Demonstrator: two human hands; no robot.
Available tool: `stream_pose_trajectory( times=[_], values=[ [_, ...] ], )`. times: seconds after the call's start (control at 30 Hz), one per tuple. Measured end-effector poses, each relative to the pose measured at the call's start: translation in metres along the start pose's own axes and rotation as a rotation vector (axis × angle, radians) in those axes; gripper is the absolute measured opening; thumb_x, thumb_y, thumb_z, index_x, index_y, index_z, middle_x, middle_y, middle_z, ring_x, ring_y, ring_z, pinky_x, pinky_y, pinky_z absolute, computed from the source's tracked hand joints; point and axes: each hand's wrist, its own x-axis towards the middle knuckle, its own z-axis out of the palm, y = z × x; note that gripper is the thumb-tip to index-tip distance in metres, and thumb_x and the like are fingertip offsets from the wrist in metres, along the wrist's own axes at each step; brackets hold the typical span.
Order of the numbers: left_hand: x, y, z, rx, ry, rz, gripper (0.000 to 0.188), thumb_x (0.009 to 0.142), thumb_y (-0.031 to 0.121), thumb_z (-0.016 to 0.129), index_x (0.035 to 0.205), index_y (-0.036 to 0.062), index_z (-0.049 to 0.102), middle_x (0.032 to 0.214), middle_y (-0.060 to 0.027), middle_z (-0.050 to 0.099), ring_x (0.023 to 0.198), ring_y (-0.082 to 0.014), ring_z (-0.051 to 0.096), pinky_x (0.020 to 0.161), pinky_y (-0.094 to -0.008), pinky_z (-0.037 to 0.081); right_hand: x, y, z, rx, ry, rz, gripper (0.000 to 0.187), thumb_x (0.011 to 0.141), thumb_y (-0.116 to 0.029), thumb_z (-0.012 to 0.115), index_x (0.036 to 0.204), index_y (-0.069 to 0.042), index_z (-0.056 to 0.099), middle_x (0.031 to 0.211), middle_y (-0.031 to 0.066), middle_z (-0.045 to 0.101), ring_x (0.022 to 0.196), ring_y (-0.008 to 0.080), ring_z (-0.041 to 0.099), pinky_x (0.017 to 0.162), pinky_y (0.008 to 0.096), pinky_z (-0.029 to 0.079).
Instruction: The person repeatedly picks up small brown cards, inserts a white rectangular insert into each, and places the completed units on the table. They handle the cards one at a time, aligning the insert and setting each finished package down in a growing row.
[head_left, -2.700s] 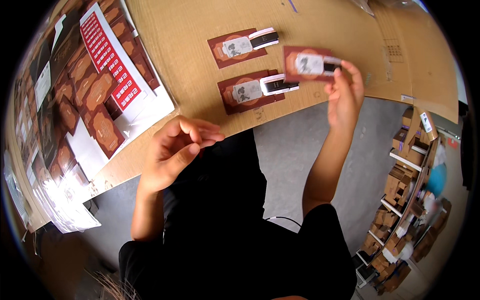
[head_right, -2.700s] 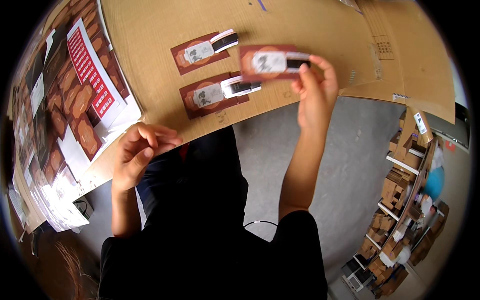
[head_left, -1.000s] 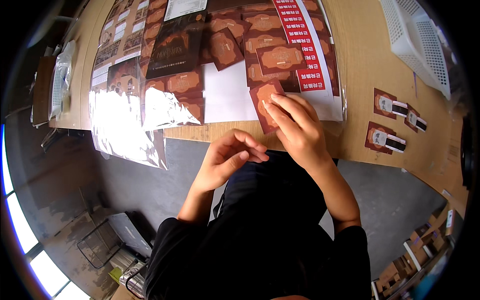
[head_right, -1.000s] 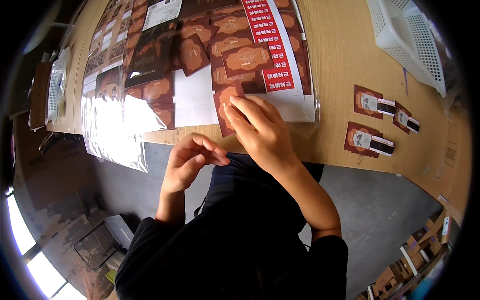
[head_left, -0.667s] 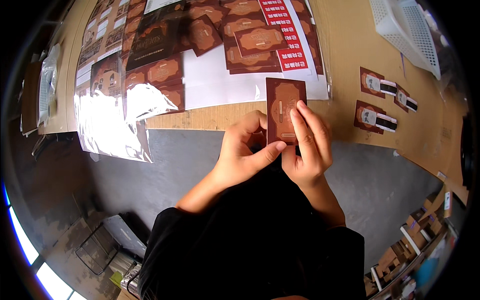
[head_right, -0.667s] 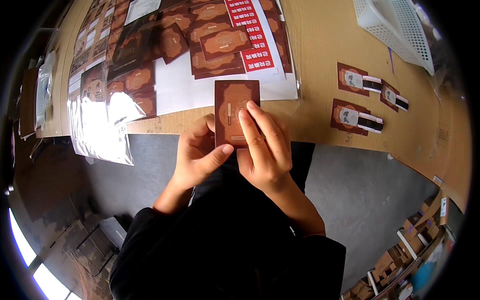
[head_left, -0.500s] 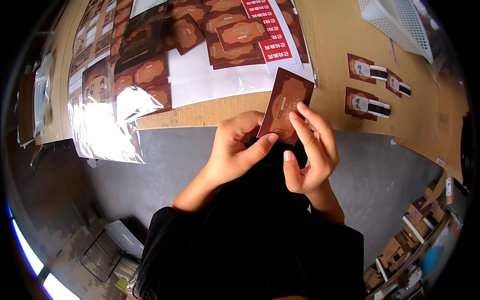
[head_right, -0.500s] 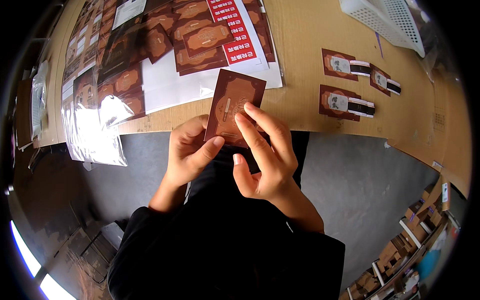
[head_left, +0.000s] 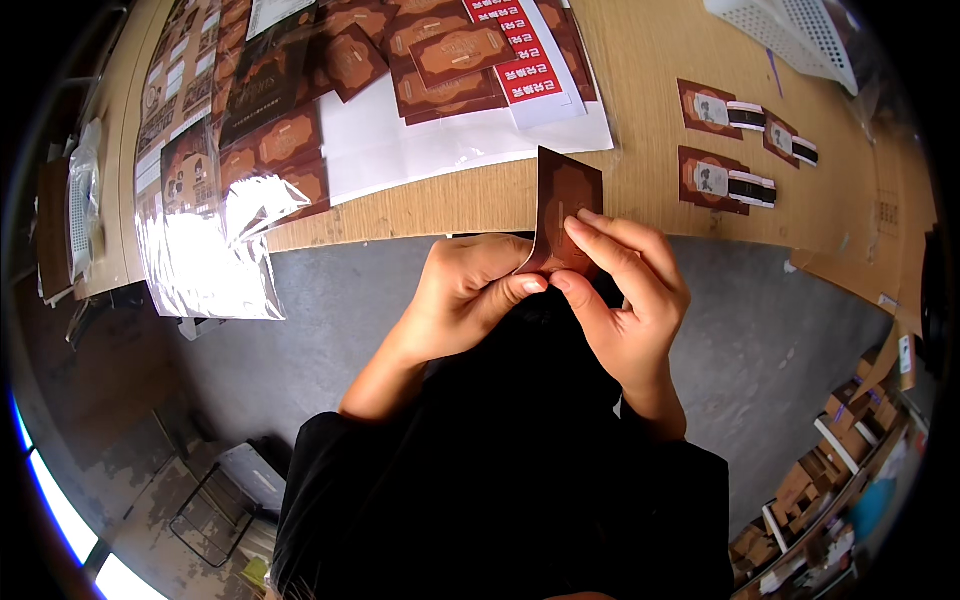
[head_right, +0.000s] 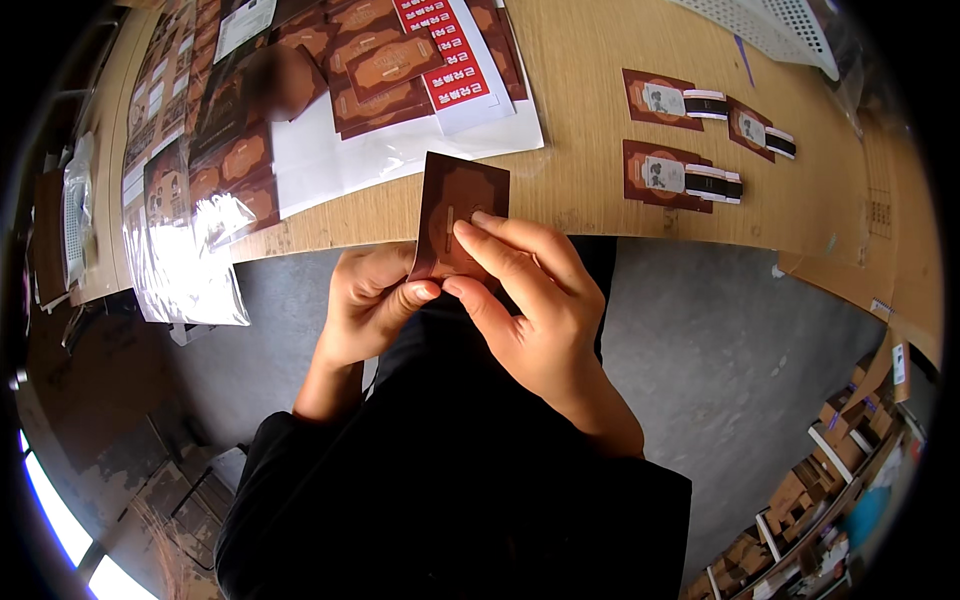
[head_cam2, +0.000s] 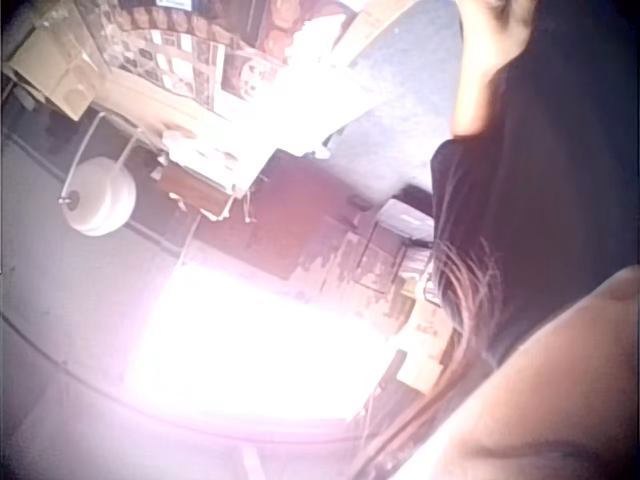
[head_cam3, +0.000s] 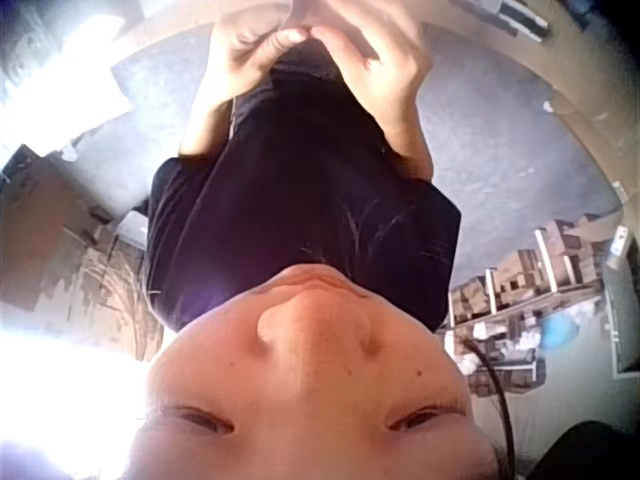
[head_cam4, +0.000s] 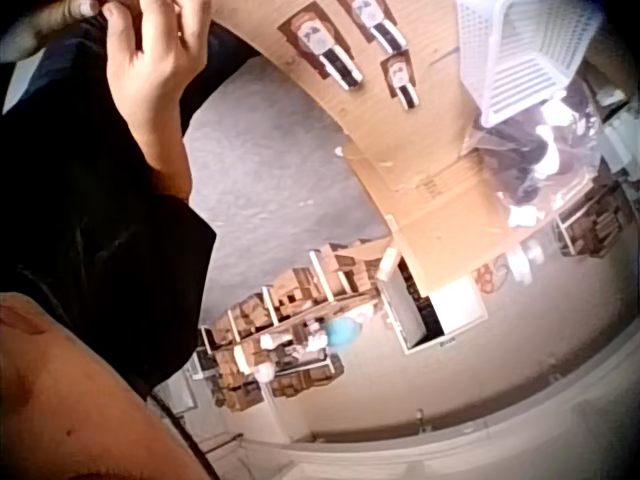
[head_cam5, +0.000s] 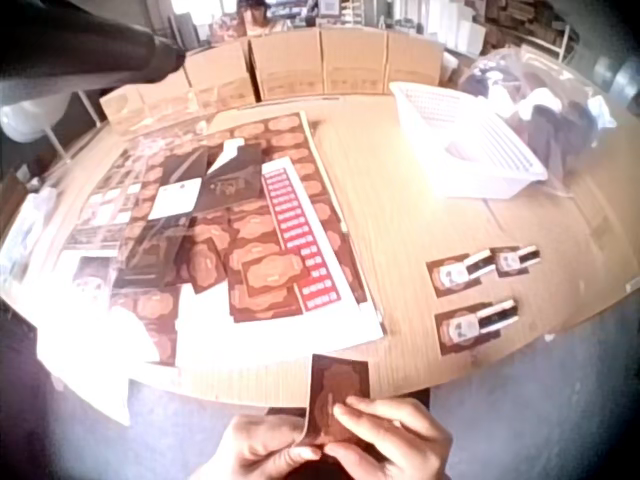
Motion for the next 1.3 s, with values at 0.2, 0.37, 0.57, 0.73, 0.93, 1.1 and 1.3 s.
stream_pose_trajectory(
  times=[0.2,0.37,0.57,0.73,0.93,1.1,1.3],
  values=[
    [0.001,0.007,-0.001,0.073,-0.043,-0.027,0.020,0.078,0.019,0.061,0.085,0.0005,0.060,0.065,-0.0109,0.055,0.057,-0.0221,0.054,0.053,-0.0279,0.043,0.002,0.001,-0.003,-0.005,0.007,-0.026,0.032,0.064,-0.007,0.071,0.094,-0.001,0.062,0.089,0.0089,0.059,0.076,0.0200,0.059,0.064,0.0260,0.049],
    [0.001,0.005,0.000,0.070,-0.052,-0.002,0.019,0.078,0.018,0.061,0.085,0.0003,0.060,0.066,-0.0112,0.056,0.058,-0.0228,0.054,0.053,-0.0285,0.043,-0.001,0.005,-0.002,-0.122,0.017,-0.114,0.026,0.068,-0.009,0.069,0.092,-0.001,0.063,0.086,0.0070,0.060,0.069,0.0172,0.058,0.054,0.0260,0.044],
    [0.001,0.003,0.006,0.028,-0.024,-0.017,0.011,0.079,0.010,0.059,0.081,-0.0012,0.058,0.069,-0.0111,0.058,0.061,-0.0216,0.057,0.056,-0.0273,0.044,-0.003,0.011,0.002,-0.356,0.190,-0.353,0.020,0.068,-0.013,0.069,0.085,-0.002,0.064,0.080,0.0037,0.060,0.056,0.0132,0.049,0.050,0.0243,0.037],
    [0.004,0.004,0.017,-0.046,0.078,-0.062,0.006,0.078,0.003,0.054,0.078,-0.0030,0.054,0.069,-0.0104,0.058,0.059,-0.0169,0.056,0.055,-0.0244,0.044,-0.003,0.019,0.011,-0.593,0.293,-0.454,0.012,0.071,-0.016,0.065,0.075,-0.005,0.061,0.078,0.0008,0.057,0.061,0.0131,0.048,0.056,0.0258,0.035],
    [0.003,-0.006,0.024,-0.221,0.095,-0.230,0.007,0.075,0.000,0.053,0.079,-0.0032,0.049,0.065,-0.0060,0.052,0.059,-0.0073,0.047,0.053,-0.0220,0.042,-0.003,0.017,0.009,-0.571,0.202,-0.408,0.008,0.068,-0.007,0.065,0.071,-0.005,0.058,0.077,0.0025,0.058,0.071,0.0182,0.055,0.065,0.0288,0.037],
    [0.006,-0.006,0.024,-0.216,0.028,-0.321,0.031,0.080,0.003,0.049,0.109,-0.0021,0.042,0.087,-0.0031,0.053,0.068,-0.0068,0.049,0.057,-0.0189,0.041,-0.003,0.025,0.013,-0.473,0.155,-0.383,0.010,0.069,-0.008,0.061,0.069,-0.006,0.051,0.083,0.0047,0.058,0.081,0.0191,0.057,0.068,0.0304,0.038],
    [0.009,-0.008,0.022,-0.224,-0.020,-0.321,0.031,0.080,0.002,0.047,0.110,-0.0035,0.041,0.083,-0.0032,0.053,0.066,-0.0062,0.048,0.055,-0.0186,0.040,-0.001,0.027,0.011,-0.368,0.113,-0.316,0.012,0.070,-0.002,0.060,0.074,-0.003,0.049,0.086,0.0078,0.060,0.076,0.0208,0.058,0.066,0.0310,0.041]
  ],
)
